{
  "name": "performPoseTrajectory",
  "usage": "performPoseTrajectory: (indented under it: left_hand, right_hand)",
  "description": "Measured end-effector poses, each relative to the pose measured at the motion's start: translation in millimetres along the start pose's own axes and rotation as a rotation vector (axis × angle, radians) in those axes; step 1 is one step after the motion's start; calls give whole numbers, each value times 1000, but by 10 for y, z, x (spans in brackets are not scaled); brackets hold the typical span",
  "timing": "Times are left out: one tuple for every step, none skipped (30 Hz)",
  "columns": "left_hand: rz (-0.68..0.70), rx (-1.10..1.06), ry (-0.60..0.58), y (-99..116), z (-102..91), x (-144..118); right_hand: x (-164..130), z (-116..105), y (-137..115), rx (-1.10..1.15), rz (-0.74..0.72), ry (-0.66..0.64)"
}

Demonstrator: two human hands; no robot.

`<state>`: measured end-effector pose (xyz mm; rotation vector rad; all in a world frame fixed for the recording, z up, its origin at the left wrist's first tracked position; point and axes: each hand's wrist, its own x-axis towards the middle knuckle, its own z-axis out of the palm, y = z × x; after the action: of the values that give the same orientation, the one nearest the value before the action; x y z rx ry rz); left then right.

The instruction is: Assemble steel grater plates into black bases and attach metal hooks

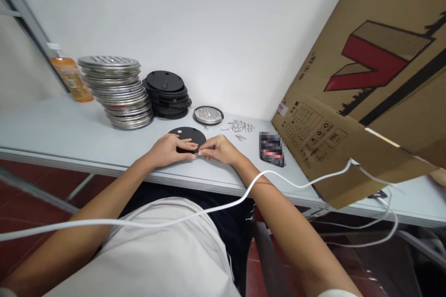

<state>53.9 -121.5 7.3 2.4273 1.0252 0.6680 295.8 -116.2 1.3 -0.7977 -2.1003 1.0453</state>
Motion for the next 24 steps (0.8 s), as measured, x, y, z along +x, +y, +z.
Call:
performPoseTrajectory:
  left_hand:
    - [-1, -1, -3, -1, 0, -1]
    - [-2, -2, -4, -1, -1, -2]
    - [-2, -2, -6, 0, -1, -3]
    - [-3, -1, -6, 0, 0, -4]
    - [-5, -1, -8, 0, 0, -4]
    - [-6, -1, -8, -1, 1, -4]
    - [-6, -1, -7, -2, 1, -4]
    - [-6, -1, -6, -5, 1, -3]
    - [-4, -1, -6, -8, 1, -3]
    - [-2, -2, -5, -11, 0, -2]
    - [2, -2, -4, -14, -1, -2]
    - [4, -2, -3, -16, -3, -2]
    - [5, -2, -3, -17, -5, -2]
    - [4, -2, -4, -17, -7, -2]
    - [2, -1, -8, -16, -9, -2]
    - [-1, 1, -9, -14, -11, -2]
    - [-5, 3, -13, -12, -12, -2]
    - [-9, 5, -16, -10, -13, -1]
    - [-13, 7, -21, -7, -13, 0]
    - [-17, 7, -25, -5, -13, 1]
    - [-21, 7, -26, -3, -13, 2]
    - [-23, 6, -27, -1, -13, 3]
    - [-25, 5, -26, 0, -13, 3]
    - [-26, 5, -24, 1, -13, 2]
  right_hand:
    - [1, 2, 6, 3, 3, 2]
    - [3, 4, 10, 4, 8, 3]
    - [4, 5, 13, 7, 15, 4]
    - [5, 6, 15, 11, 24, 3]
    - [7, 7, 16, 18, 36, 3]
    - [9, 8, 15, 25, 47, 4]
    - [11, 8, 13, 29, 58, 4]
    - [13, 8, 10, 30, 65, 5]
    - [15, 9, 7, 28, 69, 6]
    - [17, 9, 4, 22, 71, 6]
    - [19, 9, 0, 16, 72, 7]
    - [21, 9, -3, 13, 72, 8]
    - [24, 9, -7, 12, 72, 7]
    - [27, 8, -13, 13, 72, 6]
    - [31, 5, -20, 13, 75, 2]
    - [36, 1, -29, 11, 79, -4]
    - [41, -4, -40, 6, 86, -12]
    - [47, -9, -54, -4, 94, -21]
    - [53, -15, -70, -16, 103, -31]
    - [59, -21, -87, -29, 112, -39]
    - [66, -27, -105, -40, 121, -47]
    - [73, -33, -122, -52, 127, -54]
    - [79, -39, -137, -64, 130, -60]
    - [86, -45, -149, -76, 131, -66]
